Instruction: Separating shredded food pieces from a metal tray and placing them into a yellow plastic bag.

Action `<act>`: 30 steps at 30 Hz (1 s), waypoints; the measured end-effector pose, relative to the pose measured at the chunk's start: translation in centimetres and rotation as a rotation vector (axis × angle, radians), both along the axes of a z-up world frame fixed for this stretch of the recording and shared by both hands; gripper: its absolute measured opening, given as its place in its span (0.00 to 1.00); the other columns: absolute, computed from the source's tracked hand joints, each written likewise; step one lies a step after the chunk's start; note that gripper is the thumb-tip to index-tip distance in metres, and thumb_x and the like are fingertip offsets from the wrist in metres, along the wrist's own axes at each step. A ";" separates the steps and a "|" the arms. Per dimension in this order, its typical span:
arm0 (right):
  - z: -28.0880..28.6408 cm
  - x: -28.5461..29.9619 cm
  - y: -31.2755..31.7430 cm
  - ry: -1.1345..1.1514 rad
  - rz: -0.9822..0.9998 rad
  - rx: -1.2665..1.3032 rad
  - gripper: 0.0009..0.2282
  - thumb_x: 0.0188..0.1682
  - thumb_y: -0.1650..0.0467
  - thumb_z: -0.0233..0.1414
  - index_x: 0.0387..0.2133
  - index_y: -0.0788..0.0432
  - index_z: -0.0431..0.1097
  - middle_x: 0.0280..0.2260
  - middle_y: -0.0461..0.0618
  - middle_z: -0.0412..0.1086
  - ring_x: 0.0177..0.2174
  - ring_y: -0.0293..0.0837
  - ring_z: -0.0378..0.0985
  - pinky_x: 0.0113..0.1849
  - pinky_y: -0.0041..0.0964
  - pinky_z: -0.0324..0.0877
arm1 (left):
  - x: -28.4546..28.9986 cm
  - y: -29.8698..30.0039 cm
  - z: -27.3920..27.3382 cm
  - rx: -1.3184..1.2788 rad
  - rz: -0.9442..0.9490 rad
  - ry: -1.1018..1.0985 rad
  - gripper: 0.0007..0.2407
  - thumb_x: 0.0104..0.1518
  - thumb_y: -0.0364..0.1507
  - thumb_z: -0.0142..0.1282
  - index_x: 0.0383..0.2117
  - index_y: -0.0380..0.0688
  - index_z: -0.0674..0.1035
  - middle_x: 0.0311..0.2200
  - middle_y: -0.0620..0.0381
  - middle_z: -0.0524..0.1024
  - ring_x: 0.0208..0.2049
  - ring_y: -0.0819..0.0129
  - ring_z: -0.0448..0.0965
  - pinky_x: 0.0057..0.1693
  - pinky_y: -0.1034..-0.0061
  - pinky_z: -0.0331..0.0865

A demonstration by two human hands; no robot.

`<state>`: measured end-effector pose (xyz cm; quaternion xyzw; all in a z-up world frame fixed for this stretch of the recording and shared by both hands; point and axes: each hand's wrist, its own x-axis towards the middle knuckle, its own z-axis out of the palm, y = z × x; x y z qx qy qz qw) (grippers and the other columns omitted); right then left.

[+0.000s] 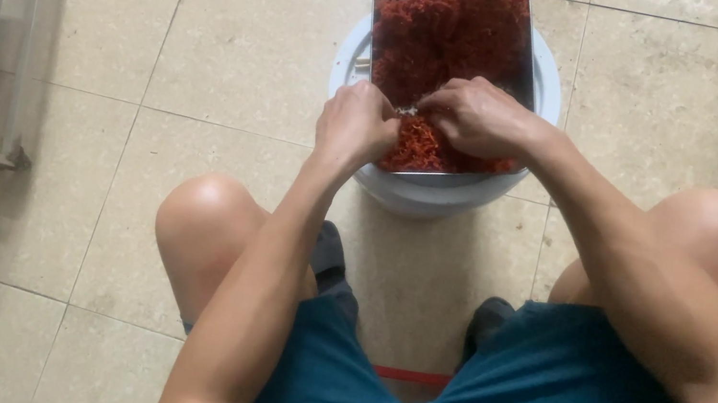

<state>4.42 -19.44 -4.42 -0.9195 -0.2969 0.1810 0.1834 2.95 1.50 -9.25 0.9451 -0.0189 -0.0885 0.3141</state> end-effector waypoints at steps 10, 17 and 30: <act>8.8 -3.1 -0.5 0.208 -0.099 -0.066 0.15 0.53 0.75 0.49 0.52 0.57 0.76 0.46 0.66 0.76 0.47 0.67 0.79 0.50 0.61 0.72 | -1.2 -1.7 3.5 -0.031 -0.126 0.027 0.12 0.54 0.27 0.53 0.41 0.47 0.86 0.35 0.38 0.82 0.43 0.31 0.81 0.49 0.44 0.76; 6.8 -1.5 -3.0 -0.038 -0.244 0.090 0.08 0.53 0.70 0.59 0.42 0.60 0.80 0.36 0.63 0.79 0.38 0.61 0.82 0.42 0.53 0.77 | -2.6 -2.2 7.5 -0.249 -0.036 0.003 0.15 0.57 0.39 0.54 0.40 0.44 0.86 0.35 0.40 0.83 0.43 0.37 0.83 0.49 0.48 0.76; 7.7 -3.1 -1.9 0.004 -0.362 0.251 0.11 0.52 0.75 0.56 0.47 0.61 0.77 0.40 0.65 0.77 0.40 0.61 0.82 0.44 0.54 0.77 | 1.1 -2.6 5.8 -1.433 0.337 0.496 0.31 0.63 0.44 0.48 0.69 0.39 0.60 0.51 0.39 0.72 0.48 0.52 0.80 0.56 0.65 0.75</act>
